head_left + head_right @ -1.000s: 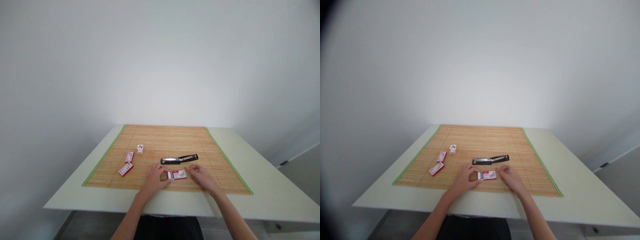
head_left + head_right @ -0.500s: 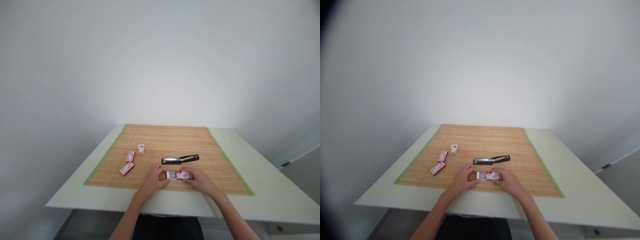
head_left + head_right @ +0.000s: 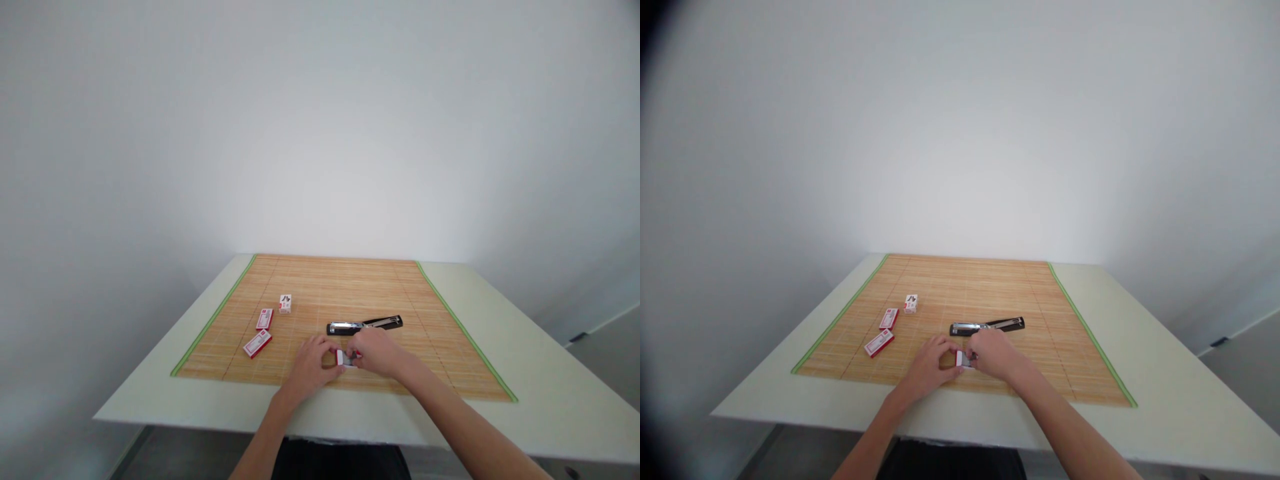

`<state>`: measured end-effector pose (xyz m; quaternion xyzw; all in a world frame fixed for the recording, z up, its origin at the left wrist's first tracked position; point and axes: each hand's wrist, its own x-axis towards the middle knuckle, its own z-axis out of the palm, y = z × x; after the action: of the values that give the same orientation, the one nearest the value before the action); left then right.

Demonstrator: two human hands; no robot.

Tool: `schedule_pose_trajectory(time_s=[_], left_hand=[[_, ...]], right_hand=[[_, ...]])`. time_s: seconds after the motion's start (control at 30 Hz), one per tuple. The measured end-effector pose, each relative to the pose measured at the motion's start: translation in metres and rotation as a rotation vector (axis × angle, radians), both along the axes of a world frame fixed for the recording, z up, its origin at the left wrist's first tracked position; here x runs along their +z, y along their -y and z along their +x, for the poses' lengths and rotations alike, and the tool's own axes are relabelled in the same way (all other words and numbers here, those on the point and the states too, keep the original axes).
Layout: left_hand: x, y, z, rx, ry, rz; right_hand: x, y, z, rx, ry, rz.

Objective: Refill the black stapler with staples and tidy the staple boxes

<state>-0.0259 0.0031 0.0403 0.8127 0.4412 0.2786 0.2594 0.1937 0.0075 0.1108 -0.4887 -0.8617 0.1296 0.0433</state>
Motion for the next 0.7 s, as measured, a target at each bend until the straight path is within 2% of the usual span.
schedule_pose_trajectory(time_s=[0.37,0.5,0.7], left_hand=[[-0.001,0.001,0.001,0.014,0.007,0.019],[-0.003,0.001,0.001,0.007,0.015,0.026],[-0.003,0.001,0.001,0.012,0.008,0.031]], right_hand=[[0.002,-0.004,-0.012,0.036,0.029,0.011],[0.000,-0.001,0.004,0.000,-0.070,-0.023],[-0.005,0.005,0.044,-0.065,-0.248,-0.067]])
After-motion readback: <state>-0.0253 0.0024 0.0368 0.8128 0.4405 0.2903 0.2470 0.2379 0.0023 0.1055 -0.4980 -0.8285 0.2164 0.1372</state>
